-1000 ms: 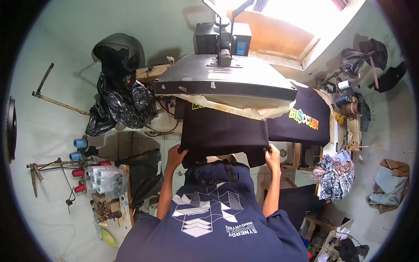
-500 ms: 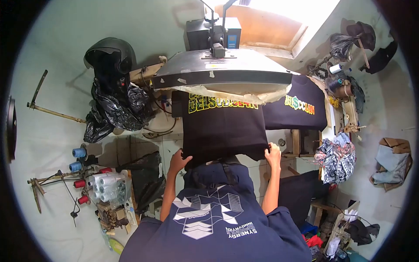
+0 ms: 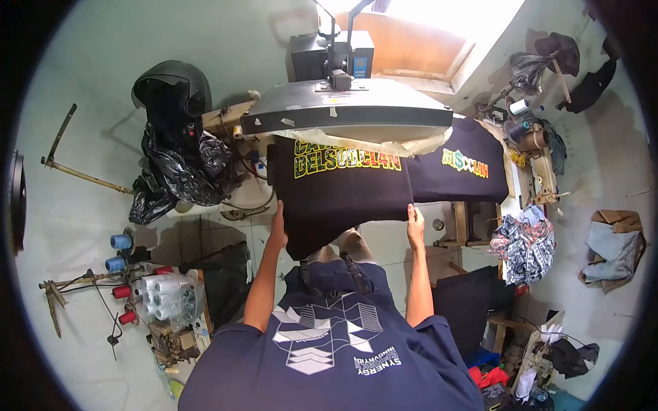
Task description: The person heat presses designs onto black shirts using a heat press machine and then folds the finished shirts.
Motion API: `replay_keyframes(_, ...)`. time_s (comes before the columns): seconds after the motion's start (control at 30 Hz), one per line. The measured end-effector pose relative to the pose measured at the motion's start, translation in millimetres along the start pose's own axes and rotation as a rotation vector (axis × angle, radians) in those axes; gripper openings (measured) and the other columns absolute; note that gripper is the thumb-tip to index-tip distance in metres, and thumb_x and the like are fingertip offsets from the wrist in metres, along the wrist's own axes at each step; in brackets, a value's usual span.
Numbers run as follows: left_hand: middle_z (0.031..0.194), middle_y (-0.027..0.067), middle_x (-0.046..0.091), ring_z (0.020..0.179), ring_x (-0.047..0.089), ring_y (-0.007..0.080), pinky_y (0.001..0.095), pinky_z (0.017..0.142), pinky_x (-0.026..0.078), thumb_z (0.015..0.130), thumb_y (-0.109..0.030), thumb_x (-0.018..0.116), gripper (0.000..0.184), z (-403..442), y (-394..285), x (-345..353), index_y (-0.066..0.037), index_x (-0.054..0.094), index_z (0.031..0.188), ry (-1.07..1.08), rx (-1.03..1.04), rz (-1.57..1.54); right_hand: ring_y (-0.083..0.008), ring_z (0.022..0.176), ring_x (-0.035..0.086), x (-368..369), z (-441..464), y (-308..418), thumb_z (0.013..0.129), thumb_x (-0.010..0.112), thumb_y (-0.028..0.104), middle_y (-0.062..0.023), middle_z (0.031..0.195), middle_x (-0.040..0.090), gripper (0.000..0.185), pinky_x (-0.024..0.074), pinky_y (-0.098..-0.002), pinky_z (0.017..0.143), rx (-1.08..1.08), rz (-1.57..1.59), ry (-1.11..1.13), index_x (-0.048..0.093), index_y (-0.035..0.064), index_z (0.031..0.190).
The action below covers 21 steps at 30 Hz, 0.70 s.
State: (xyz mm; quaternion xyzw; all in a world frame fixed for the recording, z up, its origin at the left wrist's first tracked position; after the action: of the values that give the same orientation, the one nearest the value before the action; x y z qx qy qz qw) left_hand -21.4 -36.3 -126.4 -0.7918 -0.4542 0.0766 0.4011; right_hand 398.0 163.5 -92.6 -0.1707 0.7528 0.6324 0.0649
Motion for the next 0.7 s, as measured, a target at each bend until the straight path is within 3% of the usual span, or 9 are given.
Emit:
replay_keyframes(0.03,0.123,0.0088,0.061,0.107,0.057,0.0182,0.0295,0.091,0.043,0.095,-0.061,0.055,0.067,6,4,-5,-0.006,0.056,0.133,0.004,0.008,-0.001,-0.0043,0.071,0.037,0,-3,4,0.103,0.051,0.048,0.0085,0.078,0.037,0.040,0.0348,-0.0237,0.062,-0.061,0.002,-0.020,0.051,0.0122,0.084)
replay_keyframes(0.1,0.098,0.0039,0.059,0.087,0.053,0.0193,0.0330,0.079,0.043,0.095,-0.056,0.059,0.055,-7,-16,-16,-0.003,0.060,0.108,-0.154,0.443,0.220,-0.0047,0.069,0.038,-7,-7,2,0.103,0.055,0.040,0.0074,0.075,0.040,0.035,0.0349,-0.0243,0.060,-0.026,-0.067,-0.011,0.052,0.0101,0.084)
replay_keyframes(0.13,0.081,0.0010,0.048,0.075,0.044,0.0188,0.0344,0.070,0.039,0.094,-0.054,0.063,0.052,-9,-20,-20,-0.002,0.052,0.090,-0.188,0.513,0.269,-0.0053,0.068,0.041,-11,-11,3,0.102,0.057,0.036,0.0062,0.073,0.044,0.032,0.0369,-0.0245,0.061,-0.080,-0.088,-0.023,0.054,0.0082,0.086)
replay_keyframes(0.27,0.082,0.0069,0.051,0.076,0.050,0.0223,0.0370,0.072,0.042,0.094,-0.046,0.065,0.046,7,2,-37,-0.001,0.052,0.092,-0.324,0.572,0.528,-0.0084,0.068,0.049,-17,-15,6,0.099,0.063,0.027,0.0014,0.071,0.054,0.026,0.0433,-0.0262,0.065,-0.130,-0.194,-0.089,0.058,0.0027,0.091)
replay_keyframes(0.3,0.086,0.0101,0.054,0.080,0.053,0.0254,0.0399,0.074,0.044,0.095,-0.039,0.066,0.040,9,8,-40,-0.001,0.053,0.094,-0.402,0.535,0.578,-0.0155,0.071,0.060,-18,-13,6,0.094,0.067,0.024,-0.0062,0.076,0.063,0.022,0.0496,-0.0316,0.068,-0.134,-0.229,-0.075,0.060,0.0021,0.096)
replay_keyframes(0.47,0.102,0.0176,0.060,0.097,0.057,0.0362,0.0482,0.083,0.046,0.093,-0.022,0.065,0.027,-36,-23,-26,0.000,0.055,0.105,-0.670,0.534,0.795,-0.0198,0.084,0.067,-48,1,55,0.089,0.065,0.011,-0.0101,0.091,0.068,0.019,0.0542,-0.0334,0.075,-0.153,-0.334,-0.122,0.062,0.0029,0.107)
replay_keyframes(0.53,0.112,0.0196,0.057,0.105,0.055,0.0382,0.0508,0.088,0.043,0.092,-0.021,0.065,0.030,-60,-46,-5,-0.001,0.056,0.112,-0.568,0.970,0.799,-0.0152,0.078,0.063,-61,2,135,0.092,0.063,0.011,-0.0064,0.089,0.065,0.018,0.0524,-0.0308,0.072,-0.298,-0.264,-0.172,0.061,0.0037,0.108)
replay_keyframes(0.63,0.122,0.0220,0.054,0.111,0.053,0.0396,0.0518,0.096,0.041,0.089,-0.023,0.067,0.040,-98,-76,49,-0.002,0.056,0.121,-0.272,1.142,0.862,-0.0116,0.082,0.062,-85,10,262,0.098,0.058,0.014,-0.0052,0.094,0.066,0.019,0.0512,-0.0283,0.074,-0.434,-0.342,-0.270,0.061,-0.0005,0.110)
replay_keyframes(0.7,0.137,0.0250,0.046,0.126,0.046,0.0427,0.0533,0.108,0.034,0.090,-0.032,0.066,0.051,-106,-72,90,-0.004,0.054,0.131,-0.179,1.163,1.057,-0.0133,0.092,0.062,-79,-16,413,0.099,0.059,0.016,-0.0079,0.105,0.066,0.020,0.0493,-0.0286,0.086,-0.898,-0.241,-0.336,0.064,-0.0002,0.110)
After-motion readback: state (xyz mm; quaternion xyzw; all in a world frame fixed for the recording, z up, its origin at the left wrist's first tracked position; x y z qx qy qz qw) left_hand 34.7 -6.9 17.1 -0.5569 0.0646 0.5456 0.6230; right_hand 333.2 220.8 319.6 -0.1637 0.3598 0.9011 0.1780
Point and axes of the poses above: each hand's wrist, its own z-axis towards the middle knuckle, its own x-axis out of the palm, y = z × x, the point moved 5 cm from there along z, towards the middle knuckle
